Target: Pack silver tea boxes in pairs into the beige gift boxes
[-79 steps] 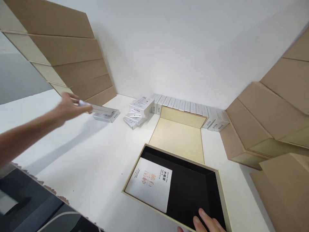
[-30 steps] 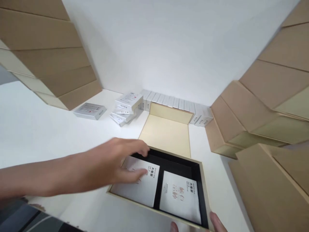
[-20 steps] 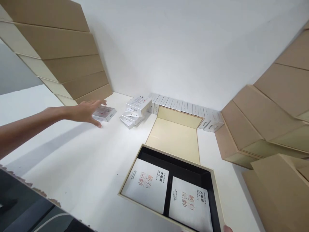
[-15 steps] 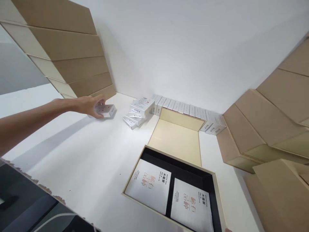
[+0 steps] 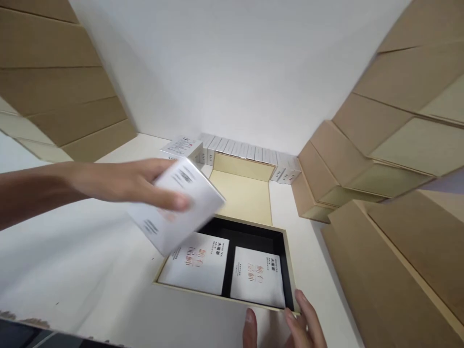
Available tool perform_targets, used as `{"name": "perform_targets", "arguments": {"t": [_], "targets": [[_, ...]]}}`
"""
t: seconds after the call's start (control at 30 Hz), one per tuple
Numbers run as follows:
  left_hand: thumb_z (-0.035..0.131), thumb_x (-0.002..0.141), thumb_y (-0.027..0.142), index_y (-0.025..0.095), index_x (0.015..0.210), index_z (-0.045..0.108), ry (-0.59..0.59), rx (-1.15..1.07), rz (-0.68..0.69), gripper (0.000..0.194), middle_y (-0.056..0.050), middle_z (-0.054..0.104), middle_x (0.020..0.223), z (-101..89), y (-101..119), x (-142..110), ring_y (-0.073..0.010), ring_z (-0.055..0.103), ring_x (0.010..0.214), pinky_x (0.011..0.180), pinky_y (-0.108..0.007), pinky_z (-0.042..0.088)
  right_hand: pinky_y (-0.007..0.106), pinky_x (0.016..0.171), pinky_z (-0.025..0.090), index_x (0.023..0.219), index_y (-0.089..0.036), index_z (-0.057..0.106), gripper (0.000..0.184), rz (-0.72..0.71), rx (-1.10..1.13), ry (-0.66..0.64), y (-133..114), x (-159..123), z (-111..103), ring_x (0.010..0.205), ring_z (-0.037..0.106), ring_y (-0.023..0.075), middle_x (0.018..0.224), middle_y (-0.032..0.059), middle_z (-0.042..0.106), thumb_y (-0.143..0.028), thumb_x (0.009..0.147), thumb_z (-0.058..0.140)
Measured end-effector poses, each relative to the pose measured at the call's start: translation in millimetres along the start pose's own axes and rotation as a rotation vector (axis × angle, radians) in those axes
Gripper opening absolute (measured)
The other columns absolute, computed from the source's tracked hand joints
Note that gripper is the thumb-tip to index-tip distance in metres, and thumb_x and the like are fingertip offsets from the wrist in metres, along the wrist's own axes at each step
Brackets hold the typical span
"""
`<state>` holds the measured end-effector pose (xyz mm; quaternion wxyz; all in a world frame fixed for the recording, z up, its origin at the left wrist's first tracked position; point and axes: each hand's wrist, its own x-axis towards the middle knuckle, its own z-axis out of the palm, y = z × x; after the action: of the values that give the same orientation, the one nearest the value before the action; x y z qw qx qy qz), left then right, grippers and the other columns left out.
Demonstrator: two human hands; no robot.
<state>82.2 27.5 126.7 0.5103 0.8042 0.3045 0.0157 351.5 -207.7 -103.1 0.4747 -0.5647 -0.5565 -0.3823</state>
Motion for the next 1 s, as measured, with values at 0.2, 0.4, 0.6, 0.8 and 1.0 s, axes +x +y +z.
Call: {"name": "perform_targets", "arguments": {"t": [0.2, 0.4, 0.6, 0.8, 1.0], "targets": [[0.081, 0.072, 0.047, 0.023, 0.108, 0.071, -0.143, 0.138, 0.057, 0.044, -0.003, 0.076, 0.116, 73.2, 34, 94, -0.0215, 0.072, 0.102, 0.083, -0.029, 0.056, 0.040, 0.066, 0.057, 0.100, -0.014, 0.066, 0.057, 0.006, -0.008, -0.033, -3, -7, -1, 0.104, 0.070, 0.0366, 0.106, 0.0157, 0.068, -0.023, 0.054, 0.097], [0.066, 0.087, 0.040, 0.019, 0.115, 0.069, -0.162, 0.315, 0.110, 0.035, -0.009, 0.075, 0.114, 123.8, 35, 119, -0.0237, 0.071, 0.094, 0.071, -0.030, 0.051, 0.038, 0.069, 0.058, 0.114, -0.014, 0.063, 0.056, 0.100, 0.048, -0.037, -15, 3, 0, 0.109, 0.068, 0.0319, 0.121, 0.0179, 0.064, -0.020, 0.065, 0.090], [0.049, 0.096, 0.041, 0.023, 0.114, 0.067, -0.093, 0.308, 0.077, 0.031, -0.006, 0.074, 0.110, 114.7, 41, 100, -0.0195, 0.069, 0.086, 0.066, -0.027, 0.048, 0.043, 0.083, 0.058, 0.125, -0.015, 0.056, 0.060, 0.199, 0.107, -0.054, -34, 17, 2, 0.116, 0.064, 0.0289, 0.136, 0.0199, 0.056, -0.018, 0.072, 0.084], [0.044, 0.096, 0.056, 0.022, 0.110, 0.072, -0.255, 0.518, -0.070, 0.046, -0.012, 0.075, 0.108, 95.0, 45, 88, -0.0258, 0.069, 0.081, 0.061, -0.033, 0.046, 0.043, 0.083, 0.058, 0.124, -0.014, 0.058, 0.061, 0.151, 0.080, -0.074, -30, 14, 0, 0.118, 0.063, 0.0300, 0.133, 0.0200, 0.058, -0.018, 0.070, 0.085], [0.053, 0.090, 0.063, 0.022, 0.120, 0.069, -0.242, 0.443, -0.013, 0.053, -0.011, 0.074, 0.118, 94.3, 37, 89, -0.0280, 0.069, 0.094, 0.069, -0.035, 0.050, 0.037, 0.073, 0.057, 0.109, -0.013, 0.065, 0.049, 0.195, 0.077, -0.016, -27, 11, 2, 0.106, 0.068, 0.0278, 0.127, 0.0192, 0.063, -0.020, 0.066, 0.088]]}}
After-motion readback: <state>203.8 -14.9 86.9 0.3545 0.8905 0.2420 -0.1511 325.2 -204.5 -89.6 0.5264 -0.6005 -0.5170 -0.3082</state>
